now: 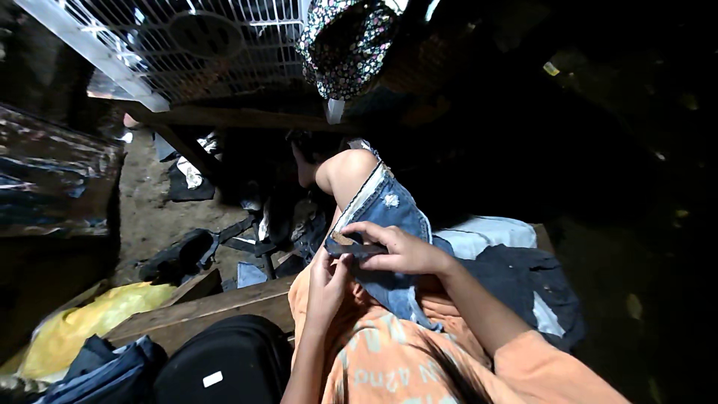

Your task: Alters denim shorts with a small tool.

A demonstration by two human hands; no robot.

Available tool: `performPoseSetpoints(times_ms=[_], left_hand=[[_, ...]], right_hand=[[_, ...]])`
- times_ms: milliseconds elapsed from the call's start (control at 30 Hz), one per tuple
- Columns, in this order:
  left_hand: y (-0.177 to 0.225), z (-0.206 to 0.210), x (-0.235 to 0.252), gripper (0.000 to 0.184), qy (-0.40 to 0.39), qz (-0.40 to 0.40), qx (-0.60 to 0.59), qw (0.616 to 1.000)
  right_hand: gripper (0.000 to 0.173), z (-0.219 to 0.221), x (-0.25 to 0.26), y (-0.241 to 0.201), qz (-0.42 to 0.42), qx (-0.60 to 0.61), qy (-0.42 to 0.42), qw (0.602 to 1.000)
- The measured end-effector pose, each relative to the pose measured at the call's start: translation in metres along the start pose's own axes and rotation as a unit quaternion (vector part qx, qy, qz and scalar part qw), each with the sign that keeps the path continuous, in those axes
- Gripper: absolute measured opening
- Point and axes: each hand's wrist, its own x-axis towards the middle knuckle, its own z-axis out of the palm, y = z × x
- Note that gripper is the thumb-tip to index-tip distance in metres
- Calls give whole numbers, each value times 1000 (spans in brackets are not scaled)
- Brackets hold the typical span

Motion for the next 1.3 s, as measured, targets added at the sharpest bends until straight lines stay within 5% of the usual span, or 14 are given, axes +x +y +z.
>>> performPoseSetpoints(times_ms=[133, 333, 567, 700, 833, 967, 1100, 1300], left_hand=[[-1, -2, 10, 30, -16, 24, 74, 997], [-6, -4, 19, 29, -18, 48, 115, 992], [-18, -3, 34, 25, 31, -172, 43, 984], [-31, -33, 47, 28, 85, -97, 70, 989], [13, -42, 88, 27, 161, -8, -6, 987], [96, -23, 134, 27, 98, 156, -45, 982], [162, 10, 153, 28, 6, 271, -142, 952], [169, 43, 120, 35, -78, 294, -212, 929]], right_hand=[[40, 0, 0, -3, 24, 61, 60, 996], [41, -5, 5, -4, 113, 175, 38, 977], [42, -4, 11, -2, 114, 147, 50, 981], [41, -5, 11, -5, 134, 157, 52, 977], [34, -6, 12, 1, 100, 119, 67, 986], [23, -8, 13, 13, 46, 202, 86, 974], [26, -10, 14, 17, 100, 403, 132, 900], [42, -18, 17, 29, 40, 511, 58, 857]])
